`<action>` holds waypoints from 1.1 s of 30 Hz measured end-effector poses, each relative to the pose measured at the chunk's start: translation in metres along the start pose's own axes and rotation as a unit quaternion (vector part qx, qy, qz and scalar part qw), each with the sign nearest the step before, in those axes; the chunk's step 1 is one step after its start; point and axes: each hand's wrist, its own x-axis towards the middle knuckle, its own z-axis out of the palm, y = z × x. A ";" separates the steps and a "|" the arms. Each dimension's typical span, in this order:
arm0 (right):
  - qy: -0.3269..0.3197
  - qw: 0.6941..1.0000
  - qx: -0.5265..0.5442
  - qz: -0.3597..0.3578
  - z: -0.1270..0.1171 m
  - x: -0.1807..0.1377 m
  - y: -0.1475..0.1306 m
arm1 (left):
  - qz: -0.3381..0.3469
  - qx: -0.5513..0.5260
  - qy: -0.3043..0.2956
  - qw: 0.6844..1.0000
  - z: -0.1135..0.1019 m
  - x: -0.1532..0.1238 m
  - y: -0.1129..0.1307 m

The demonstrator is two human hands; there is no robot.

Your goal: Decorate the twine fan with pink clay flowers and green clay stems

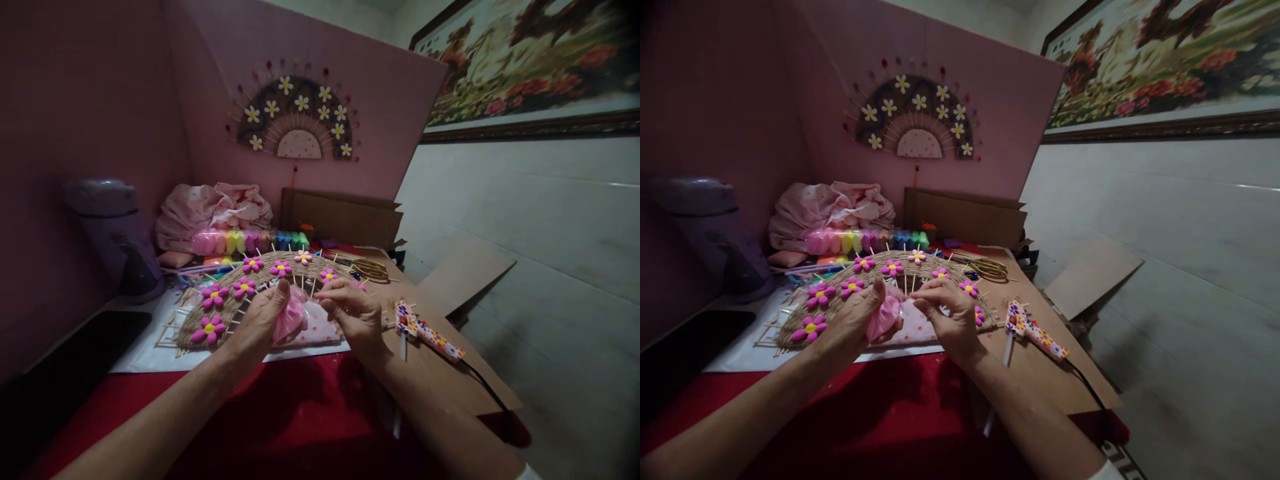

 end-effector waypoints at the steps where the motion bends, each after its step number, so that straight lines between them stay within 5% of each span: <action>1: -0.002 1.000 -0.001 0.006 -0.001 0.001 0.001 | -0.002 -0.001 0.003 1.000 0.000 0.000 0.000; 14: -0.117 0.984 -0.108 -0.075 -0.001 -0.002 -0.008 | 0.047 0.026 0.008 0.999 0.002 0.001 -0.004; 20: -0.107 0.967 -0.182 -0.145 -0.002 -0.001 -0.007 | 0.065 0.039 0.001 0.997 0.000 0.003 -0.007; 33: -0.119 0.964 -0.194 -0.137 -0.003 -0.002 -0.006 | 0.106 0.129 0.007 0.986 0.002 0.000 -0.003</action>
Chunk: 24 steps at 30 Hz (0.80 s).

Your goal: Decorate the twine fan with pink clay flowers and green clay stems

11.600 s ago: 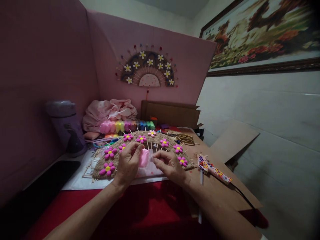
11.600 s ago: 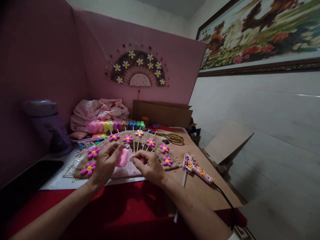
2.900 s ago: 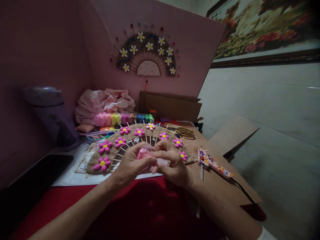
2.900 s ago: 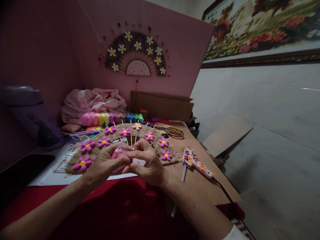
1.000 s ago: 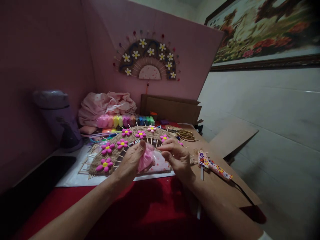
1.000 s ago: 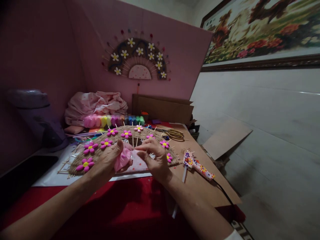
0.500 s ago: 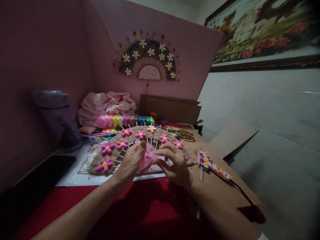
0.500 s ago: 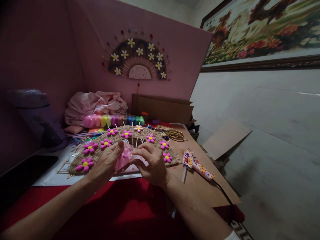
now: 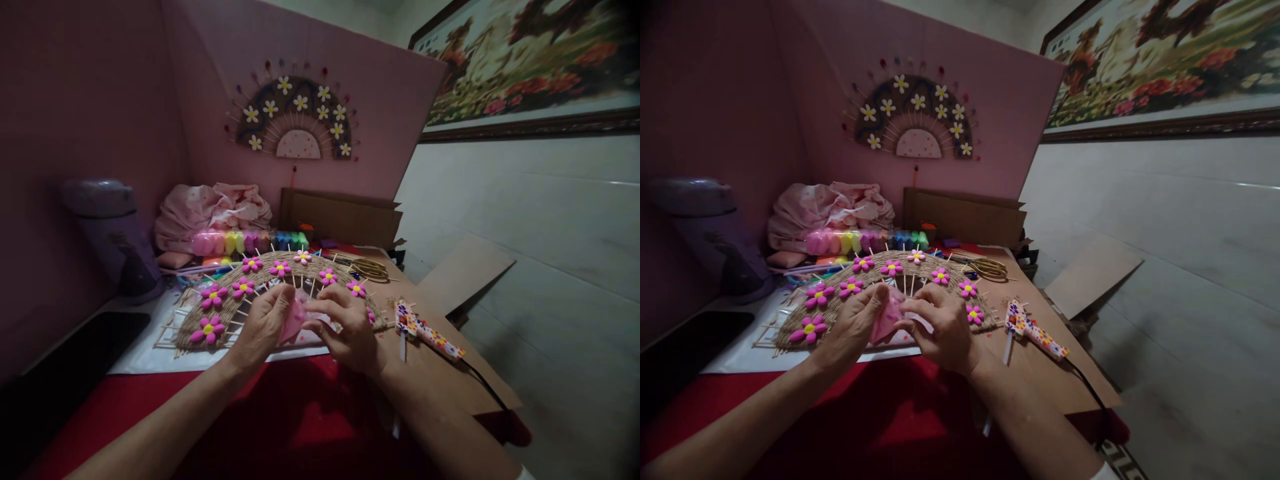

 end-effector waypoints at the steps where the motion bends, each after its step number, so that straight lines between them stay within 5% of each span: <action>1: 0.004 1.000 0.000 0.002 0.000 0.000 0.000 | 0.006 0.003 0.001 1.000 0.000 0.000 -0.001; 8: 0.033 0.985 0.131 0.104 0.000 0.000 -0.006 | 0.008 0.017 0.009 1.000 -0.002 -0.001 -0.003; 12: 0.054 0.925 0.268 0.263 0.003 0.003 -0.005 | 0.022 0.042 0.007 0.999 -0.002 0.000 -0.003; 17: -0.046 0.844 0.393 0.362 0.002 0.010 -0.001 | 0.090 0.124 0.015 0.988 -0.004 0.000 -0.004; 24: -0.067 0.813 0.418 0.401 0.000 0.011 0.002 | 0.102 0.143 0.000 0.984 -0.003 0.000 -0.005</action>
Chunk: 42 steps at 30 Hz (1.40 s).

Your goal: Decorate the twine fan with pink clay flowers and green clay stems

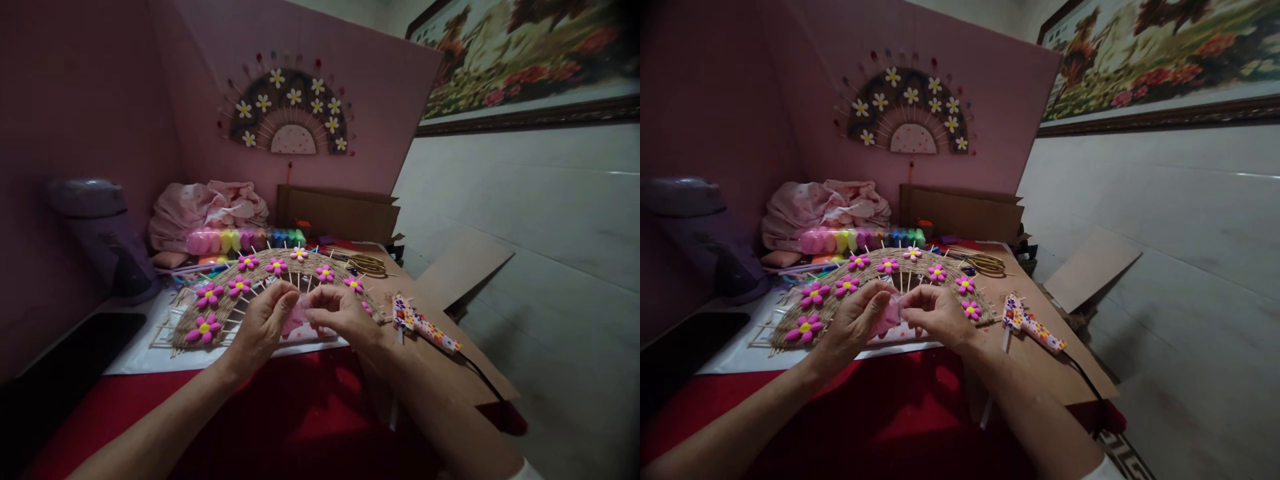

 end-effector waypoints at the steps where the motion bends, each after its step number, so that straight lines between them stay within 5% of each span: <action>1: 0.000 1.000 -0.001 0.001 0.000 0.001 0.001 | 0.000 -0.001 -0.004 1.000 0.000 0.000 0.000; 12: 0.017 0.999 -0.017 -0.030 0.002 0.003 0.006 | -0.022 -0.036 0.004 0.999 0.002 0.003 -0.007; 22: -0.006 0.998 -0.034 -0.058 0.002 -0.001 -0.002 | -0.107 -0.162 -0.015 0.981 0.002 0.003 0.001; 33: 0.002 1.000 -0.003 -0.015 0.004 0.001 -0.001 | -0.097 -0.112 -0.004 0.989 0.002 0.003 0.002; 42: 0.043 0.993 -0.094 -0.064 0.005 -0.002 0.006 | -0.140 -0.144 -0.037 0.979 0.007 0.001 -0.002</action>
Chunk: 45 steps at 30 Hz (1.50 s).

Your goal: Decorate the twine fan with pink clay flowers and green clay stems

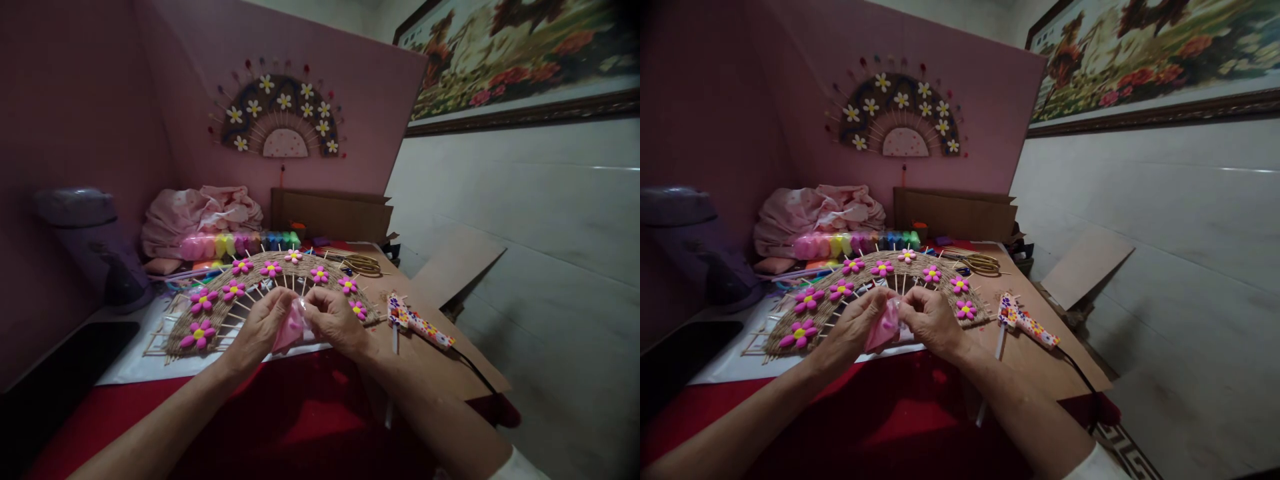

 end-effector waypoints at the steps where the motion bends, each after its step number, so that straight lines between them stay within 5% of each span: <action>1: -0.007 1.000 -0.001 -0.005 -0.001 0.000 0.000 | -0.002 -0.009 -0.003 1.000 0.000 0.000 0.000; 7: -0.043 0.998 0.042 -0.008 -0.004 0.003 -0.006 | -0.041 -0.071 -0.002 0.997 -0.001 0.000 0.002; 18: 0.004 1.000 0.008 -0.006 -0.002 0.003 0.003 | -0.030 -0.022 -0.017 0.999 0.002 -0.003 0.003; 25: -0.050 0.997 0.065 0.016 -0.006 0.006 -0.002 | -0.043 -0.097 -0.020 0.994 0.002 -0.001 0.000; 30: 0.065 0.994 0.019 -0.085 -0.006 0.003 -0.003 | -0.075 -0.138 0.016 0.987 0.000 0.000 0.002; 36: 0.068 0.967 -0.144 -0.198 -0.006 -0.001 -0.009 | -0.076 -0.169 0.049 0.981 0.002 0.002 0.008; 45: 0.068 0.987 -0.070 -0.126 -0.007 0.006 0.001 | -0.067 -0.129 -0.028 0.989 0.003 0.000 0.000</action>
